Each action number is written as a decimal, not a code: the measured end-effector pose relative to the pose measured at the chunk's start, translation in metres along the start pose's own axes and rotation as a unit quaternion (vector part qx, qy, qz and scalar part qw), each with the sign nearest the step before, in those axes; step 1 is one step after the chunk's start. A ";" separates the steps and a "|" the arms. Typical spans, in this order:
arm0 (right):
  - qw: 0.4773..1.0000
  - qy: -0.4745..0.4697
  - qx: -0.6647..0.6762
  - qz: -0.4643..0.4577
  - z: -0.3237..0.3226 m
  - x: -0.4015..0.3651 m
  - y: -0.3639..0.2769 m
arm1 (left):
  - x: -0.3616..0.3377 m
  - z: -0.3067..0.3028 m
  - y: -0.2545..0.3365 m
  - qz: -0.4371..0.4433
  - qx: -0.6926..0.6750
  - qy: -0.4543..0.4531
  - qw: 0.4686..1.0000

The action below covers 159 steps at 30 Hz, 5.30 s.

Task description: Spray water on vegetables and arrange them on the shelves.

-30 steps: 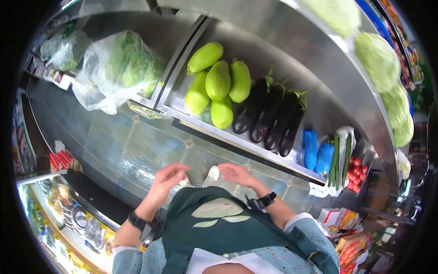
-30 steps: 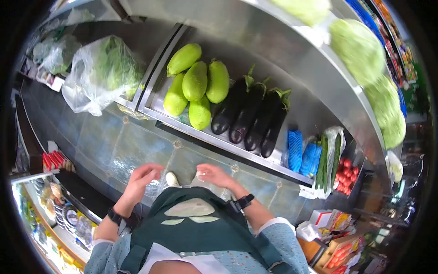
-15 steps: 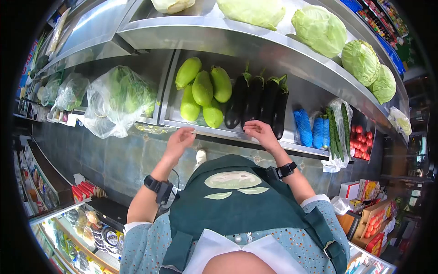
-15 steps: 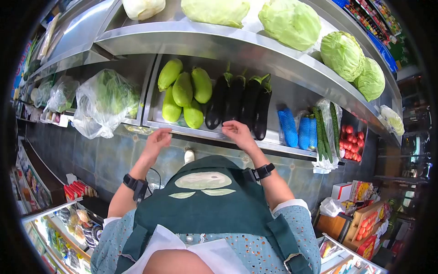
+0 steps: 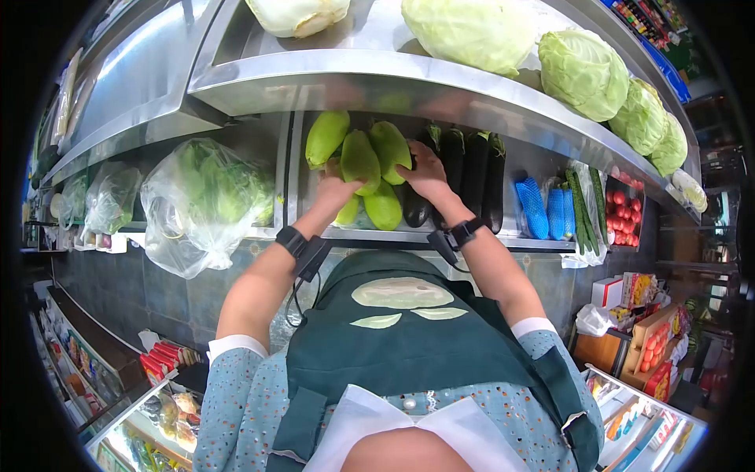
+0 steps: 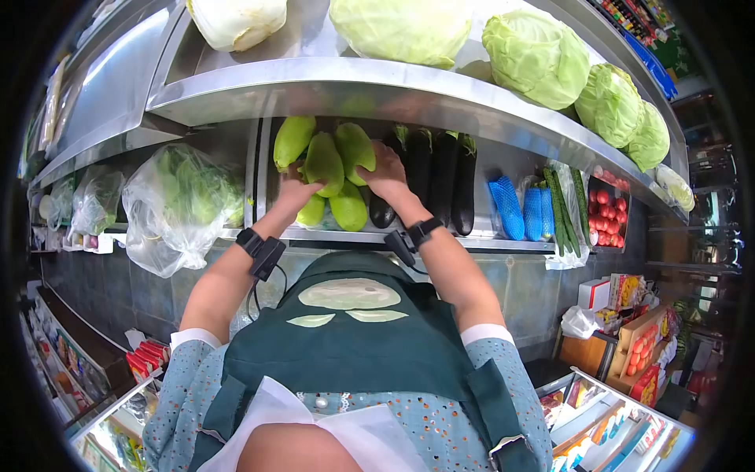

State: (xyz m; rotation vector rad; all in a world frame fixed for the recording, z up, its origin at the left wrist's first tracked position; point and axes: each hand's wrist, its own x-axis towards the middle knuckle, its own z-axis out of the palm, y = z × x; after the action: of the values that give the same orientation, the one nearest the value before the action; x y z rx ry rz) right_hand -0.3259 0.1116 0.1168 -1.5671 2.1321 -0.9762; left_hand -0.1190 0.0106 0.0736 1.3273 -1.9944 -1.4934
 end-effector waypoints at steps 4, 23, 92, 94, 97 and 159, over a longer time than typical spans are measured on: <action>0.995 -0.030 -0.082 0.044 0.023 0.023 0.001 | 0.009 0.019 0.017 -0.017 0.105 0.038 0.994; 0.987 -0.142 0.004 0.070 0.026 0.065 0.029 | 0.007 -0.004 0.048 -0.160 -0.255 -0.011 0.954; 0.981 0.043 -0.056 0.181 -0.157 -0.070 0.110 | -0.035 0.011 0.021 -0.027 -0.269 -0.076 0.960; 0.980 0.021 -0.082 0.179 -0.141 -0.067 0.131 | -0.039 0.022 0.041 0.002 -0.212 -0.095 0.973; 0.986 0.023 -0.067 0.152 -0.125 -0.070 0.154 | -0.004 0.057 -0.031 0.097 0.008 -0.048 0.994; 0.681 -0.020 0.692 0.237 -0.141 -0.152 0.127 | 0.019 0.219 0.145 0.433 0.597 -0.275 0.617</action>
State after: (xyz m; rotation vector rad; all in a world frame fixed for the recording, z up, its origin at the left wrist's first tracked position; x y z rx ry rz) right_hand -0.4499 0.3205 0.1103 -0.2169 0.9309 -1.6329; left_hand -0.3532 0.1257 0.1068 -0.2228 -3.4227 0.1209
